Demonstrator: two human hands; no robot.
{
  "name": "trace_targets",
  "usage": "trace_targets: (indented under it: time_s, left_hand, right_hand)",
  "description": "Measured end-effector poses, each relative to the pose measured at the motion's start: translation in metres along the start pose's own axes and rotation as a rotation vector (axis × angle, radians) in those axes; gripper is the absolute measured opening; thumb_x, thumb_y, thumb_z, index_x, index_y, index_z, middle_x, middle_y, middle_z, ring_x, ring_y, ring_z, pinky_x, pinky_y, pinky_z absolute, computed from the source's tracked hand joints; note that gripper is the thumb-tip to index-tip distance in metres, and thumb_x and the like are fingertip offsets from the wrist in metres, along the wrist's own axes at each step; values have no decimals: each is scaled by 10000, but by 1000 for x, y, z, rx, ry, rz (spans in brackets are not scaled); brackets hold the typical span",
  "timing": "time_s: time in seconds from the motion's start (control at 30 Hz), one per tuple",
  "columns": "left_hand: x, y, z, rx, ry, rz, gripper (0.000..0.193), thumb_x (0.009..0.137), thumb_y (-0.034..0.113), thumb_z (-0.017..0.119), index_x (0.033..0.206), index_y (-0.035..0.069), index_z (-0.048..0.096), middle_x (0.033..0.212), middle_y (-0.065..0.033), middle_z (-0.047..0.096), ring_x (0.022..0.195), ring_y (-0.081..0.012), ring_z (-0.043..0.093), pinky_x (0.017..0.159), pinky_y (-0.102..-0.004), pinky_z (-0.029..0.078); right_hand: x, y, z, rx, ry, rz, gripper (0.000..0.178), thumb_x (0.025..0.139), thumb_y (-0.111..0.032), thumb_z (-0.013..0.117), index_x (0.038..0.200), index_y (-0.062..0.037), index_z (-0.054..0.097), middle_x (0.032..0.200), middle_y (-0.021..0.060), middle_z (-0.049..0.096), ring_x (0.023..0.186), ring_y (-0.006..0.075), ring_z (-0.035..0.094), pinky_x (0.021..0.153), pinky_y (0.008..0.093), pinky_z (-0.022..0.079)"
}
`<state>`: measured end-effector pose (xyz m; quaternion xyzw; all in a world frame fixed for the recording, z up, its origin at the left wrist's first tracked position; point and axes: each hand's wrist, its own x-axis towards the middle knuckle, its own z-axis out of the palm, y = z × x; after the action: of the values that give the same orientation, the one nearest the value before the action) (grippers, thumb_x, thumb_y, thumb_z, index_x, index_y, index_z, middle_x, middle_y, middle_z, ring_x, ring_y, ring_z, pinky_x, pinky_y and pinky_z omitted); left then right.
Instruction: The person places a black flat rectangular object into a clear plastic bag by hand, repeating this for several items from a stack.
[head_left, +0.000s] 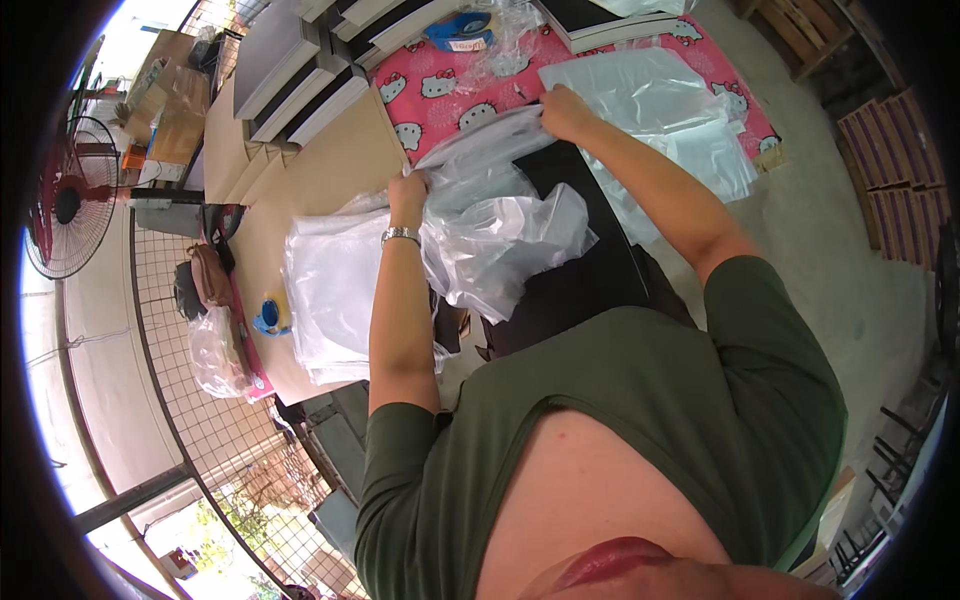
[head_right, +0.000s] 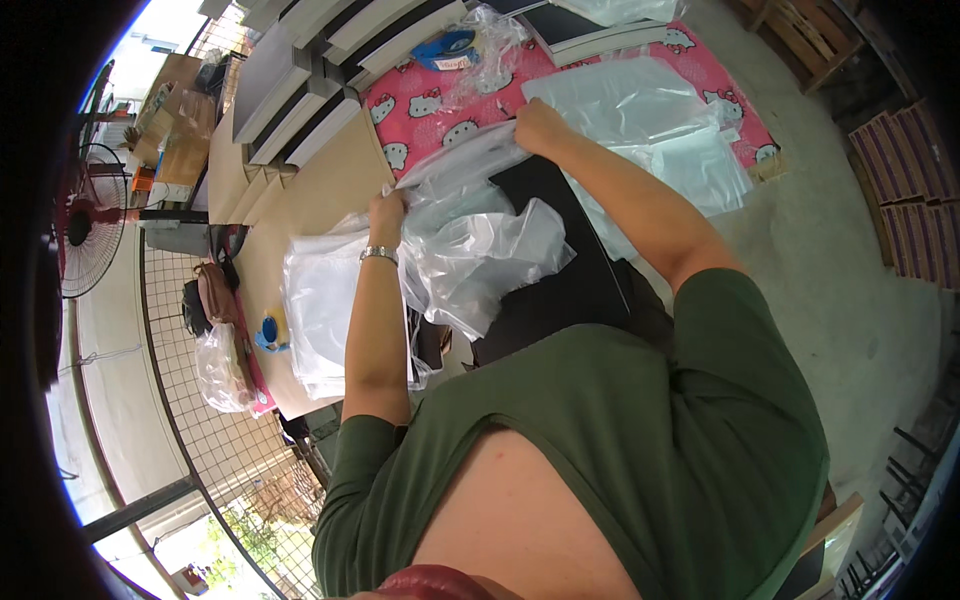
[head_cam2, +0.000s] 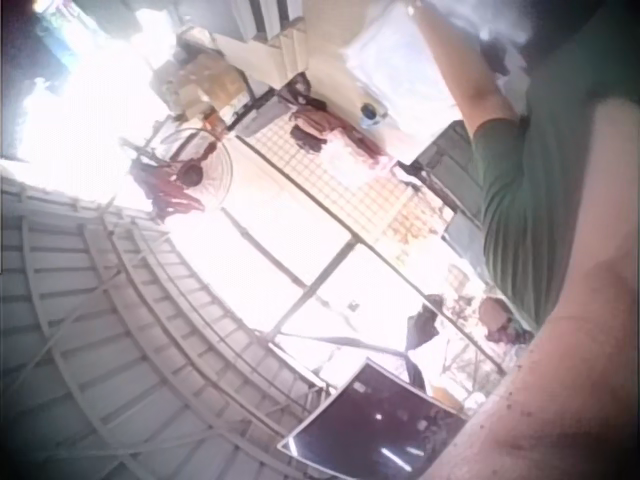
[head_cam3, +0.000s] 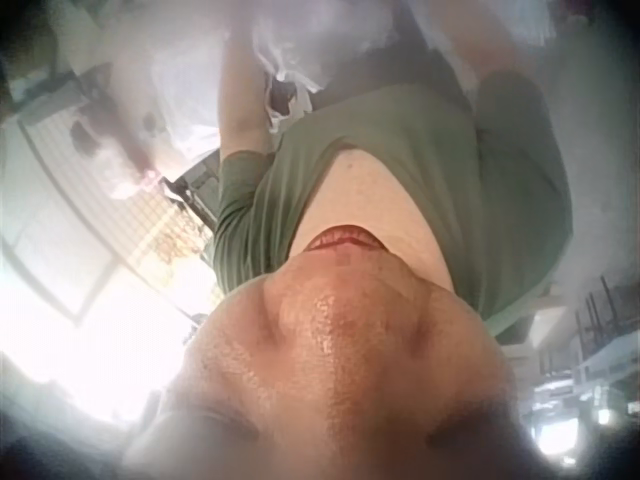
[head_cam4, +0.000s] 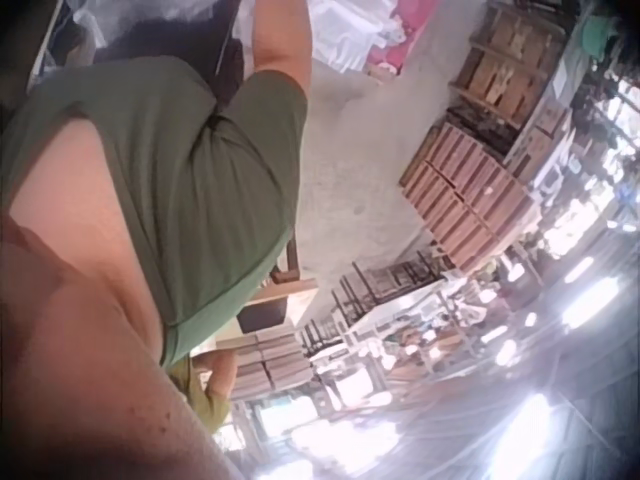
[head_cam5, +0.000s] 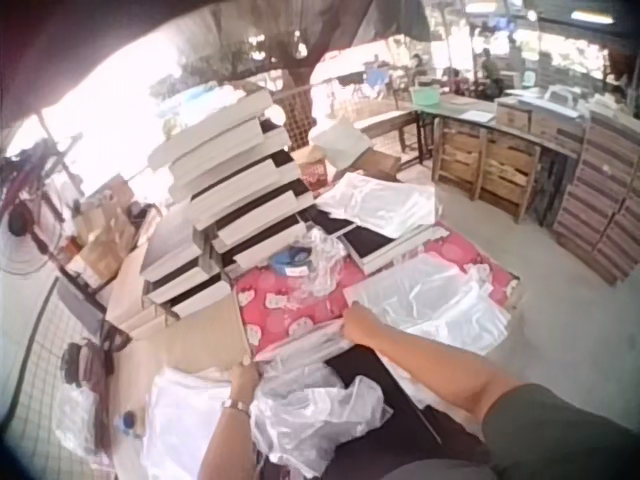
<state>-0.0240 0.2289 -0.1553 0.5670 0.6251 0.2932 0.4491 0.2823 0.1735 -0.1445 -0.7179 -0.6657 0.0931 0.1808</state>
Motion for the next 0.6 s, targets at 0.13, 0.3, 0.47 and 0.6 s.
trace_targets:
  time_s: [0.13, 0.3, 0.47, 0.6]
  left_hand:
    - [-12, 43, 29, 164, 6, -45, 124, 706, 107, 542, 719, -11, 580, 593, -69, 534, 573, -166, 486, 524, -311, 373]
    - [7, 5, -3, 43, -13, -70, 168, 683, 136, 548, 742, -19, 573, 687, -90, 568, 630, -179, 492, 594, -310, 381]
    - [-4, 32, -3, 57, -115, -139, 229, 707, 150, 544, 812, -53, 561, 709, -102, 568, 683, -192, 511, 623, -338, 408]
    - [-24, 46, -25, 10, -8, -74, 227, 730, 218, 575, 748, -7, 555, 647, -86, 541, 608, -181, 487, 574, -341, 387]
  right_hand:
    - [6, 35, 11, -88, -11, 73, 207, 716, -133, 521, 788, 23, 638, 874, 249, 609, 877, 372, 592, 782, 412, 474]
    - [20, -9, -6, -124, -96, 36, 215, 735, -144, 516, 794, 12, 652, 859, 216, 632, 841, 340, 619, 752, 413, 484]
    - [6, -4, -24, -46, 11, 55, 219, 745, -151, 509, 805, 2, 655, 861, 221, 627, 842, 354, 612, 753, 424, 483]
    - [-11, -32, -74, -25, 72, -82, 243, 762, -189, 512, 886, -9, 617, 847, 194, 625, 835, 360, 602, 731, 435, 480]
